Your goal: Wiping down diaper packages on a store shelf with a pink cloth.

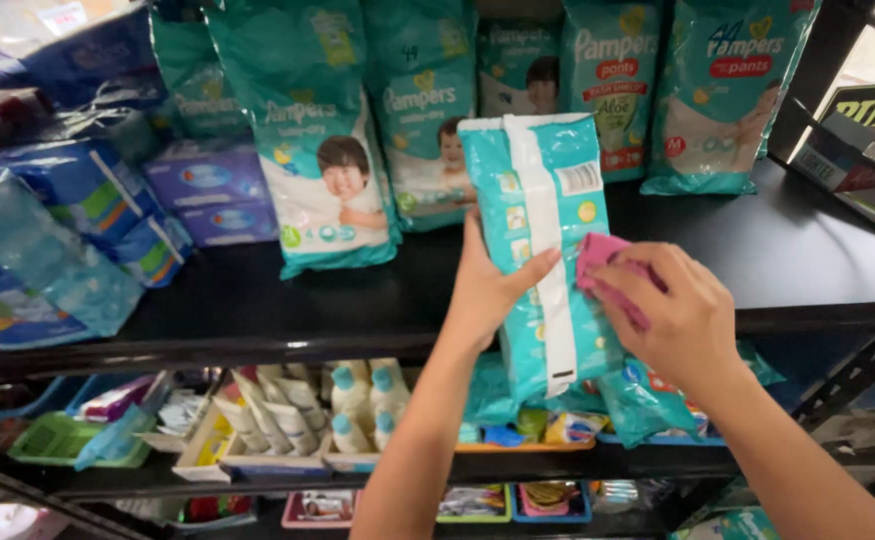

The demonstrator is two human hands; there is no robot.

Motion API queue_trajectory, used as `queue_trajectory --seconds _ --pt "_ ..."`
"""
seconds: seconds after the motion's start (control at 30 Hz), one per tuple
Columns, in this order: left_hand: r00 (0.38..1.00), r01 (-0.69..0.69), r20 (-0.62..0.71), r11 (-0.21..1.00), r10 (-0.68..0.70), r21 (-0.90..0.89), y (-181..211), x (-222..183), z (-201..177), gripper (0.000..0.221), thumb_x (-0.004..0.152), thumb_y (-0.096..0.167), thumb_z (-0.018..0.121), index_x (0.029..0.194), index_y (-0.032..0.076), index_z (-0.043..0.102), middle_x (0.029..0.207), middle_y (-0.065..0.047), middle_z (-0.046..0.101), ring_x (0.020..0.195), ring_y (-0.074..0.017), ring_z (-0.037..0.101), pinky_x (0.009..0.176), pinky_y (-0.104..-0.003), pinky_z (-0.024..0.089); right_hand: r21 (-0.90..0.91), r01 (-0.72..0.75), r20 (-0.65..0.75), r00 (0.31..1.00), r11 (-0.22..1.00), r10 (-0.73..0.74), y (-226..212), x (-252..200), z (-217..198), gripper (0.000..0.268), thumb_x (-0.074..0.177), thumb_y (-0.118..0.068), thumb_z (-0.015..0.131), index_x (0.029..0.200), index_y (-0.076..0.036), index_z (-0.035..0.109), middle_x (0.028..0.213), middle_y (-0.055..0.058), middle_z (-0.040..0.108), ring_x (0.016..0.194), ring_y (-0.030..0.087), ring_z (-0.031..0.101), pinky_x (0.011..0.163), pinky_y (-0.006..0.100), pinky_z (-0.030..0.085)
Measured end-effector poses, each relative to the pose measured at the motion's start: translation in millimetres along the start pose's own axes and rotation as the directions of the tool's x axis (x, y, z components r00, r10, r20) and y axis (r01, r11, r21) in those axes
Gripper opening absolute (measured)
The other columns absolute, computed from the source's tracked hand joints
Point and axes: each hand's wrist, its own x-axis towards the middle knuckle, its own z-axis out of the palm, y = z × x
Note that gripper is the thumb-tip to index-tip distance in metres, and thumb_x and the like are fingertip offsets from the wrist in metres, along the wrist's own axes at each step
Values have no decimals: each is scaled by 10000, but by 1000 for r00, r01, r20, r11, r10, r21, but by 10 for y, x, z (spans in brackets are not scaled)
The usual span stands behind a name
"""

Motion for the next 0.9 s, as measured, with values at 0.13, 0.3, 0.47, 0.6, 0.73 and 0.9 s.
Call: queue_trajectory --seconds 0.13,0.3,0.47,0.6,0.73,0.9 --pt "1000 17 -15 1000 -16 13 -6 0 1 776 843 85 821 1452 23 344 1263 -126 613 1122 -189 631 936 -340 553 -10 -16 -12 1000 1000 16 37 92 23 218 820 -121 838 1014 -110 738 1070 85 650 886 278 661 746 388 539" --pt "998 52 -32 999 -52 14 22 -4 22 788 834 75 809 1462 20 335 1247 -131 622 1094 -198 642 917 -344 558 -27 -10 -34 999 1000 9 92 185 32 220 851 -127 833 1048 -105 736 1080 79 642 904 279 660 758 386 540" --pt "999 27 -25 999 -26 30 28 -6 17 854 839 57 800 1520 27 286 1295 -128 600 1126 -194 633 935 -337 551 -54 -25 -50 999 998 22 99 280 40 215 870 -137 841 1058 -113 740 1086 71 641 899 266 658 747 379 537" --pt "999 -41 -16 994 43 102 46 -18 16 922 842 24 795 1570 43 230 1362 -112 561 1181 -188 607 970 -337 537 -83 6 -89 996 997 -13 135 371 27 211 891 -150 844 1063 -114 728 1100 70 633 940 270 664 773 378 542" --pt "1000 26 -6 999 -26 32 77 -24 31 894 833 25 783 1554 54 254 1308 -114 593 1125 -187 635 930 -339 557 -86 15 -105 994 996 -24 142 466 51 202 892 -146 831 1063 -117 727 1109 71 637 933 268 661 777 375 541" --pt "1000 -15 13 1000 15 17 35 -19 17 850 852 12 776 1545 46 285 1301 -117 598 1128 -183 636 930 -338 564 -29 76 -94 992 997 -78 15 500 79 241 829 -146 826 1059 -146 753 1043 51 632 922 258 659 753 385 529"
